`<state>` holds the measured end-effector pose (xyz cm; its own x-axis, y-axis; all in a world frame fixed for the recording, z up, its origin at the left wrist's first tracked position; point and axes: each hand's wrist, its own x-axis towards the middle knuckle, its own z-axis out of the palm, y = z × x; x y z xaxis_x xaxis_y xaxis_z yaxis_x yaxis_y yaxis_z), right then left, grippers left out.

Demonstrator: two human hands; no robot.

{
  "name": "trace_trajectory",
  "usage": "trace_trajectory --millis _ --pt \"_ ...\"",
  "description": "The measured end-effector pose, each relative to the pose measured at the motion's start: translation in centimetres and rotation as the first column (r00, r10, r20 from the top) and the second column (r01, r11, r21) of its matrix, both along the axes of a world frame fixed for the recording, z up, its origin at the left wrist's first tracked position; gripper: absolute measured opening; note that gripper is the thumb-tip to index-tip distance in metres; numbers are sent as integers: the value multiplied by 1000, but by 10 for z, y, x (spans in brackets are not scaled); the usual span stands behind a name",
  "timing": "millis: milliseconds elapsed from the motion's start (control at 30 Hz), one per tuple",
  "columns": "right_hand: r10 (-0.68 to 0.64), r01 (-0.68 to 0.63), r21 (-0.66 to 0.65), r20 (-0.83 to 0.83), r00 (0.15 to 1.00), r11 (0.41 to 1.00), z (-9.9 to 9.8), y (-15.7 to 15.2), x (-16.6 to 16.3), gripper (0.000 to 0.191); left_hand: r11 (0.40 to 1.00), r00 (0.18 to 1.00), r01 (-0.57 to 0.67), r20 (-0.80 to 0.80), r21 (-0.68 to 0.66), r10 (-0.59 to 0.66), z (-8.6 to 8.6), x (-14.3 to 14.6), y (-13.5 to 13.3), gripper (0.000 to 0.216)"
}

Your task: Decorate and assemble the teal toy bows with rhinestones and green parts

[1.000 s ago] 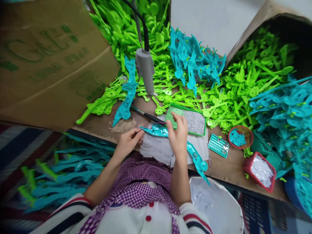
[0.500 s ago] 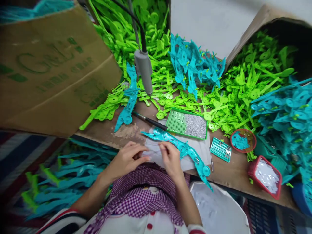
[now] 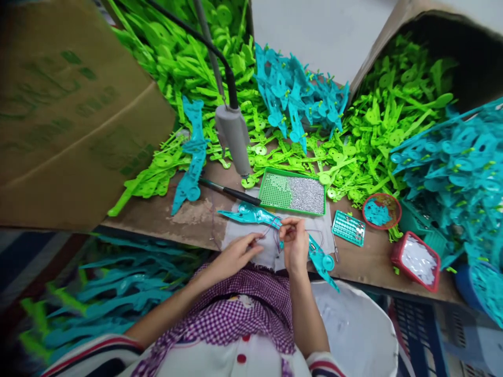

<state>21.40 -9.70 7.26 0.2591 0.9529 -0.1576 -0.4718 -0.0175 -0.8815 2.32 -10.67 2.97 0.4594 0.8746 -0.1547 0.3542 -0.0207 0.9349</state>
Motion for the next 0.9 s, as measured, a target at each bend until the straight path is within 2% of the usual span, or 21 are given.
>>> trace_trajectory --millis 67,133,200,300,400,500,600,700,800,900 --pt "-89 89 17 11 996 996 0 -2 20 48 987 991 -39 120 -153 58 -1 -2 6 47" --pt "-220 220 30 -17 975 975 -2 -6 54 46 947 942 -148 250 -284 222 -2 -19 16 49" --pt "-344 345 26 -57 937 938 -6 -15 97 45 886 865 -280 304 -369 400 -6 -42 26 46" --pt "-506 507 14 -44 861 862 -15 -38 164 45 819 794 -415 282 -395 538 -15 -73 37 47" --pt "-632 632 10 -9 775 775 -26 -67 213 45 781 766 -528 209 -335 608 -23 -89 42 49" --pt "-696 697 -13 20 718 717 -37 -92 241 48 793 794 -587 74 -164 603 -27 -94 45 48" --pt "-717 716 -56 8 697 696 -46 -109 257 47 845 843 -533 -69 37 534 -29 -100 50 42" --pt "-741 738 -78 3 672 670 -51 -127 274 38 866 841 -472 -210 164 498 -26 -112 53 40" --pt "-770 769 -74 30 638 635 -57 -151 292 31 882 842 -433 -267 185 469 -20 -126 49 41" --pt "-781 787 -120 98 616 605 -65 -179 303 25 945 920 -326 -221 23 323 -12 -140 40 42"
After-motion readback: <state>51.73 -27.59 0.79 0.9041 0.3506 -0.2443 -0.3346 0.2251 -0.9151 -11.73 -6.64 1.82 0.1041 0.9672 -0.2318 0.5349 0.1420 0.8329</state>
